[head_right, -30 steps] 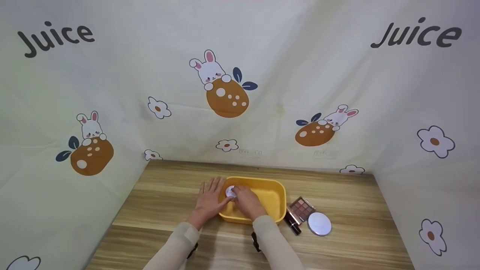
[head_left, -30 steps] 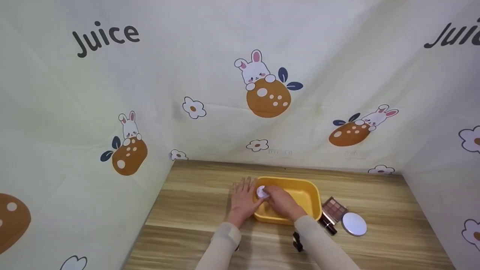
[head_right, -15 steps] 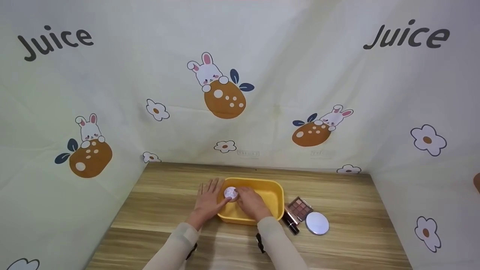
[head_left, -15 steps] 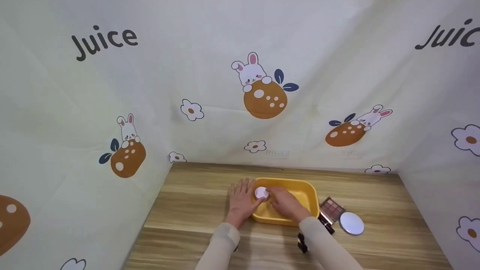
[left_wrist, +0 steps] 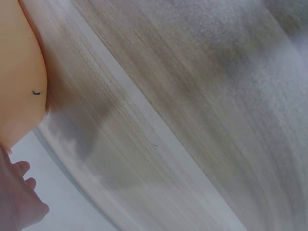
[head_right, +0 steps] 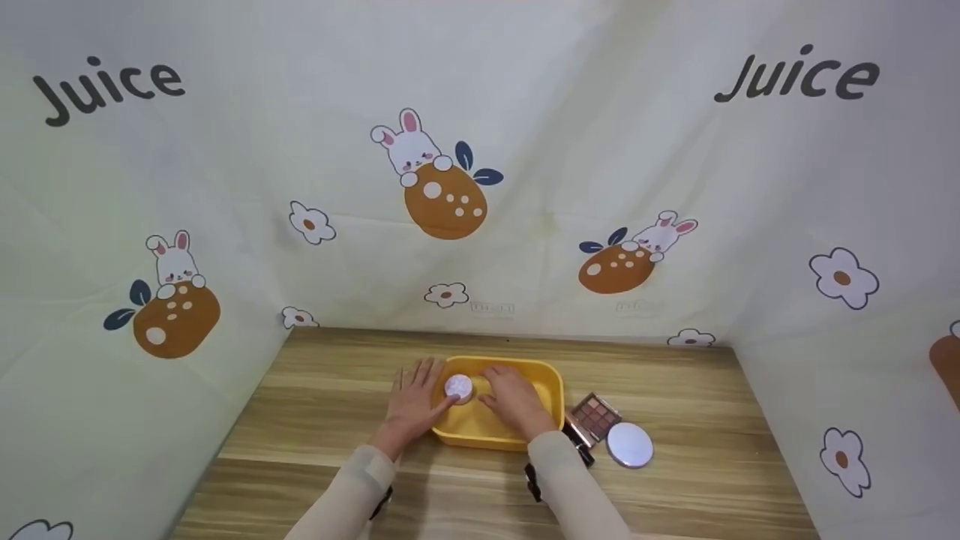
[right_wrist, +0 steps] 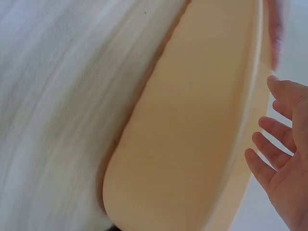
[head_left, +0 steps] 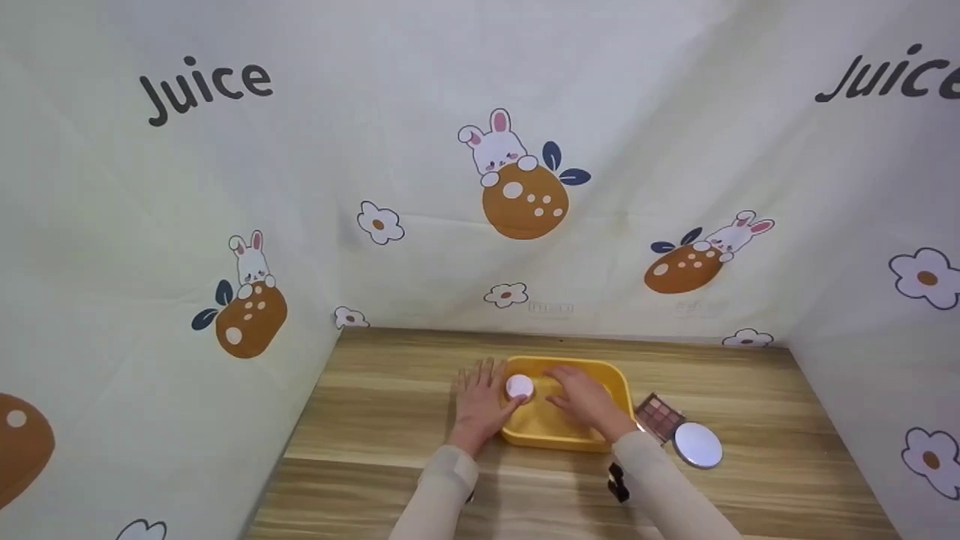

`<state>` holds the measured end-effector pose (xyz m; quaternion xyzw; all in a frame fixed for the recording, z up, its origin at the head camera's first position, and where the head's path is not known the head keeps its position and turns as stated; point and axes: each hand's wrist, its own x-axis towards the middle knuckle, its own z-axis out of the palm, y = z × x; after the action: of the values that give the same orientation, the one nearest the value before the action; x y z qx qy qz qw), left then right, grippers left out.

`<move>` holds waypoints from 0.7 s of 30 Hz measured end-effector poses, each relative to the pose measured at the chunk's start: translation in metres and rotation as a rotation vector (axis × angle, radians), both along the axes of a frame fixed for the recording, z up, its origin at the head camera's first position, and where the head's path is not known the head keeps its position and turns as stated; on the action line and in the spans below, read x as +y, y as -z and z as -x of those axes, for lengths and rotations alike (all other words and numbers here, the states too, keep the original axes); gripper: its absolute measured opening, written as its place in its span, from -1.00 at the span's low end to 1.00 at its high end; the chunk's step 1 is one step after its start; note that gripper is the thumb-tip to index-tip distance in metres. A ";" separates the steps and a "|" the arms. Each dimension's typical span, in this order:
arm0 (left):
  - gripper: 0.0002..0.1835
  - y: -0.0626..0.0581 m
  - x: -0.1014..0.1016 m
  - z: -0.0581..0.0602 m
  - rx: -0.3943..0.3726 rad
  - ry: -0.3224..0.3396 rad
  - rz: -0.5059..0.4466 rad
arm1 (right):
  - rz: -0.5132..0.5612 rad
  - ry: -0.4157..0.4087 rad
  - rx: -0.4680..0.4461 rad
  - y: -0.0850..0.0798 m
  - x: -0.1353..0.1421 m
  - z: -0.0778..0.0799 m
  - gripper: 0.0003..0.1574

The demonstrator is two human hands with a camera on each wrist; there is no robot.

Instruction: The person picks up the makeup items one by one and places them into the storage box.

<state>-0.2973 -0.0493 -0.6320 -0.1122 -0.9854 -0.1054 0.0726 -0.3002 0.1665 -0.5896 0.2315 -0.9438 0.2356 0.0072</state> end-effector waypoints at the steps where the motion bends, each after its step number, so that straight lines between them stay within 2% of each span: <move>1: -0.13 0.000 0.000 0.000 -0.001 0.000 -0.002 | 0.003 0.000 0.009 -0.001 0.002 0.000 -0.46; 10: -0.10 -0.001 -0.005 -0.001 -0.037 -0.012 0.007 | 0.007 0.034 0.025 -0.007 0.018 0.000 -0.45; 13: -0.10 -0.002 -0.006 -0.001 -0.040 -0.021 0.020 | -0.002 0.055 0.024 -0.012 0.025 -0.001 -0.44; 17: -0.10 -0.001 -0.002 0.001 -0.022 -0.002 0.002 | -0.021 0.095 0.030 -0.016 0.041 -0.004 -0.42; 21: -0.11 0.000 -0.002 0.001 -0.018 -0.001 -0.001 | -0.011 0.082 0.089 -0.016 0.057 -0.007 -0.41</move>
<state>-0.2982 -0.0513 -0.6316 -0.1106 -0.9860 -0.1069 0.0639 -0.2928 0.2230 -0.5741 0.2027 -0.9526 0.2193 0.0575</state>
